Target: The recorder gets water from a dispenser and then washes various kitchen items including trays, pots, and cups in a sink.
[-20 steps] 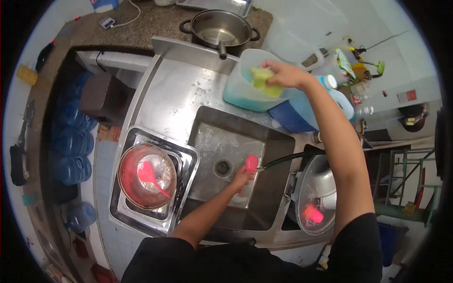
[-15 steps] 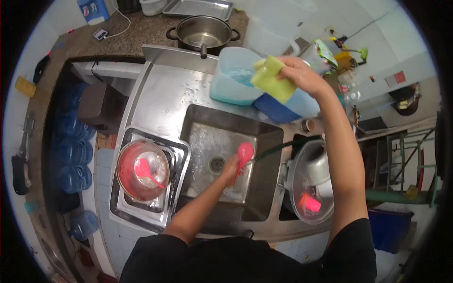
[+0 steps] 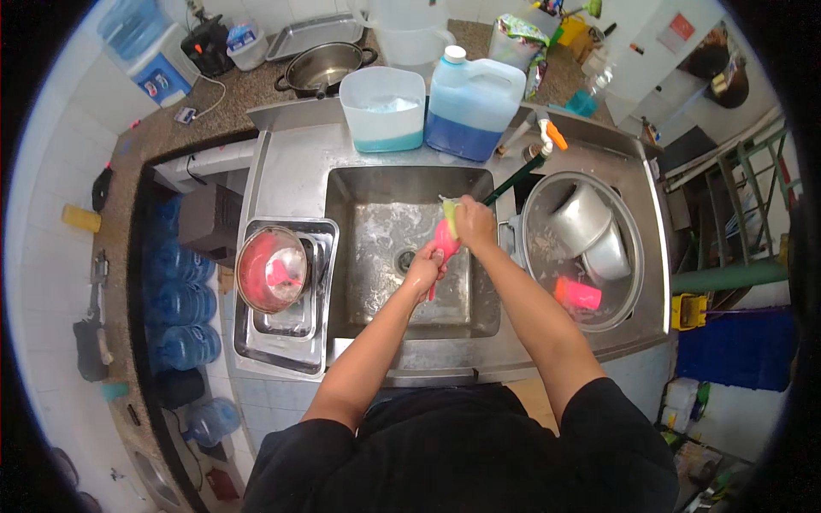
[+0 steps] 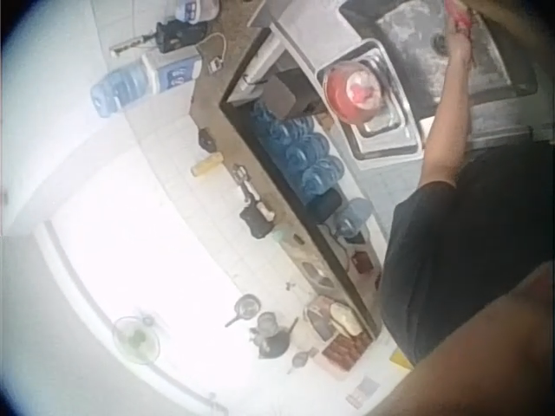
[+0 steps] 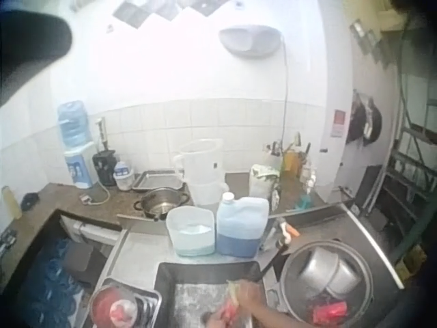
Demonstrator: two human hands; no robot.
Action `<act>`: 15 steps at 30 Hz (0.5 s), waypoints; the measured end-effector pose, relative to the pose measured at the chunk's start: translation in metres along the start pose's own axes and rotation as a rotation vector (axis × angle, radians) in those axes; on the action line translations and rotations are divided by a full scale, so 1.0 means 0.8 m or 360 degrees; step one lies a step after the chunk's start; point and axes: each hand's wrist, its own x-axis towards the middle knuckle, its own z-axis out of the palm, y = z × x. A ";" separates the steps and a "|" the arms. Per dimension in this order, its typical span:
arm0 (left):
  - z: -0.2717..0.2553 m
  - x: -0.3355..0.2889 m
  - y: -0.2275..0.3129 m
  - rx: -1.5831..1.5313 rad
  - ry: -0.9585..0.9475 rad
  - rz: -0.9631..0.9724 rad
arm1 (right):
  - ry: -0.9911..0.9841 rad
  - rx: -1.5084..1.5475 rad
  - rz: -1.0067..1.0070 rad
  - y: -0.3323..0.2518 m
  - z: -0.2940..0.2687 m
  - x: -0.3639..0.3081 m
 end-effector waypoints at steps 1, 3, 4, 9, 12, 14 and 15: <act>0.000 -0.004 -0.005 0.0052 0.0057 0.0048 | 0.0003 0.0021 0.0010 -0.006 0.004 -0.022; -0.007 -0.013 -0.007 0.0095 0.0263 -0.0020 | 0.0257 0.0111 -0.0432 -0.062 -0.017 -0.064; 0.000 -0.016 -0.009 0.0134 0.0408 -0.0088 | -0.0081 0.0054 -0.0586 -0.059 -0.026 -0.073; 0.015 -0.015 -0.046 0.0233 0.0779 0.0394 | -0.0266 0.0151 -0.0484 -0.024 -0.007 -0.042; 0.013 -0.034 -0.015 -0.0324 0.0591 0.0030 | -0.0156 0.0835 0.0060 -0.029 0.021 -0.052; 0.011 -0.034 0.010 -0.0763 0.0232 -0.0082 | -0.0478 0.1623 0.0164 -0.038 0.042 -0.078; 0.002 -0.042 0.021 -0.0791 0.0296 -0.0053 | -0.0548 0.1639 0.0131 -0.057 0.032 -0.085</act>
